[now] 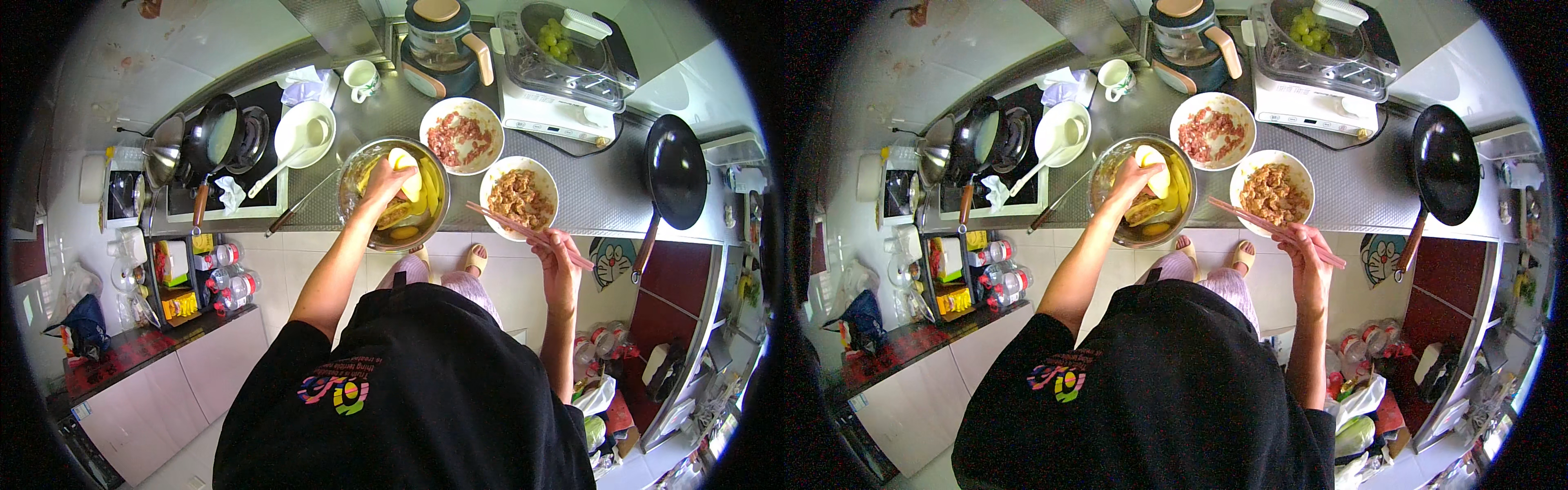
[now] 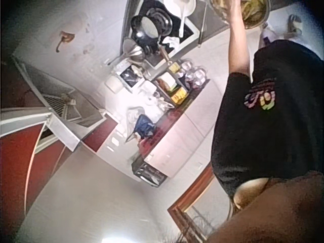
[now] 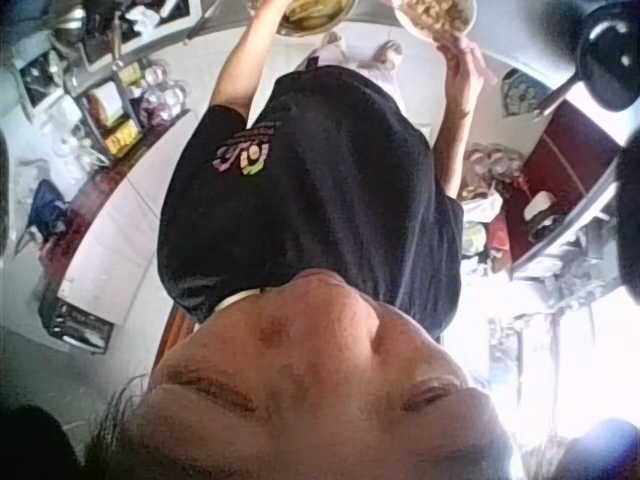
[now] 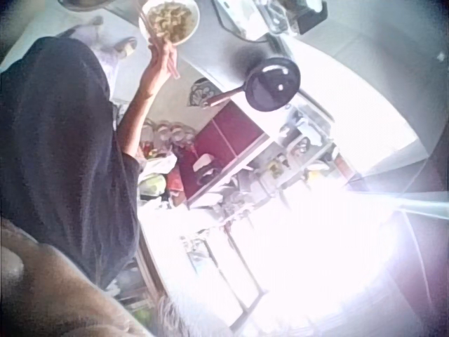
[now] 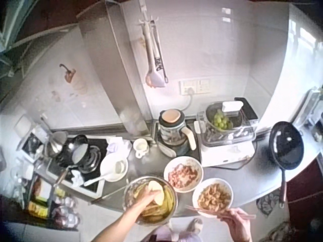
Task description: The person assembles food by placing a filling onto flatbread-like items using chopsticks, then folds and stacks them in a metal bowl. The person also briefly picks up a paper from the floor and wipes the chopsticks.
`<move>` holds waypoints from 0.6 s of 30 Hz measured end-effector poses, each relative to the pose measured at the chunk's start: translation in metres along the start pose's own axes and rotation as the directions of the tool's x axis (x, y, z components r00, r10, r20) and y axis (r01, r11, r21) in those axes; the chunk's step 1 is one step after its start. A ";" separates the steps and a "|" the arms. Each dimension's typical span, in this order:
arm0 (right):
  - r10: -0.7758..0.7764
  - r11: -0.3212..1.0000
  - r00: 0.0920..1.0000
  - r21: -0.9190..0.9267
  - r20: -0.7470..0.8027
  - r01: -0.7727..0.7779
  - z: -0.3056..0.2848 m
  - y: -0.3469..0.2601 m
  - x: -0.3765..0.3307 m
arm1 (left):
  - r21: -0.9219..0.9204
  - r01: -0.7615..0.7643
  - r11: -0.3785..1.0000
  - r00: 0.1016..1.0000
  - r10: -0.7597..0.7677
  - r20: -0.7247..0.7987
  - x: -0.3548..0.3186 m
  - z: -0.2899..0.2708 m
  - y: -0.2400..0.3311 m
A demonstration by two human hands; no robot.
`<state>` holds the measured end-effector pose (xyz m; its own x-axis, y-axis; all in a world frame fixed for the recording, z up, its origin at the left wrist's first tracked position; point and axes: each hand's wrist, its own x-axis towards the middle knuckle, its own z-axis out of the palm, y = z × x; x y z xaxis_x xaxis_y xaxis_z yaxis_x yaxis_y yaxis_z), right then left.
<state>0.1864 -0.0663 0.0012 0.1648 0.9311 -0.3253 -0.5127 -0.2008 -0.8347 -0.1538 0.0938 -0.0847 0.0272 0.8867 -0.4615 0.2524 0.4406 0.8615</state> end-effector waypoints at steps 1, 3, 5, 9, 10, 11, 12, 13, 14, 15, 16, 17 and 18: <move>-0.010 1.000 1.000 -0.004 0.011 0.010 0.001 0.001 -0.001 | -0.005 0.015 1.000 1.000 -0.015 -0.024 -0.001 0.002 0.000; -0.021 1.000 1.000 -0.008 0.019 0.021 0.002 0.003 -0.001 | 0.012 0.044 0.999 0.998 -0.043 -0.055 -0.004 0.006 0.001; -0.026 1.000 0.999 -0.001 0.039 0.026 0.003 0.003 -0.002 | 0.045 0.071 0.996 0.995 -0.068 -0.071 -0.006 0.010 0.001; -0.021 1.000 0.998 0.017 0.053 0.020 0.002 0.005 -0.002 | 0.190 0.036 0.981 0.999 -0.037 0.005 -0.011 0.016 -0.002; -0.023 1.000 0.998 0.011 0.053 0.023 0.001 0.005 -0.002 | 0.353 -0.069 0.933 0.997 0.058 0.042 -0.012 0.015 -0.002; -0.024 1.000 0.998 0.006 0.053 0.024 0.001 0.005 -0.003 | 0.492 -0.176 0.853 0.984 0.148 0.097 -0.014 0.012 -0.002; -0.024 1.000 0.998 0.004 0.052 0.024 0.001 0.005 -0.004 | 0.623 -0.251 0.740 0.968 0.193 0.161 -0.016 0.010 -0.002; -0.022 1.000 0.998 0.012 0.052 0.022 0.002 0.006 -0.004 | 0.665 -0.211 0.716 0.977 0.165 0.132 -0.020 0.012 -0.004; -0.022 1.000 0.998 0.018 0.053 0.021 0.002 0.006 -0.005 | 0.739 -0.211 0.639 0.977 0.171 0.131 -0.023 0.016 -0.005; -0.025 0.999 0.998 0.025 0.052 0.024 0.002 0.005 -0.005 | 0.806 -0.198 0.558 0.978 0.165 0.125 -0.025 0.021 -0.006; -0.021 1.000 0.998 0.020 0.063 0.019 0.003 0.005 -0.005 | 0.862 -0.189 0.470 0.977 0.180 0.116 -0.027 0.027 -0.007; -0.017 1.000 0.997 0.015 0.071 0.016 0.003 0.005 -0.006 | 0.921 -0.193 0.337 0.968 0.219 0.122 -0.029 0.034 -0.008; -0.015 1.000 0.997 0.010 0.078 0.014 0.003 0.005 -0.006 | 0.957 -0.183 0.227 0.949 0.294 0.112 -0.031 0.039 -0.011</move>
<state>0.1806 -0.0718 0.0005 0.1058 0.9549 -0.2773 -0.5188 -0.1849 -0.8347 -0.1195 0.0556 -0.0880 0.2084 0.9555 -0.2089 0.9775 -0.1964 0.0772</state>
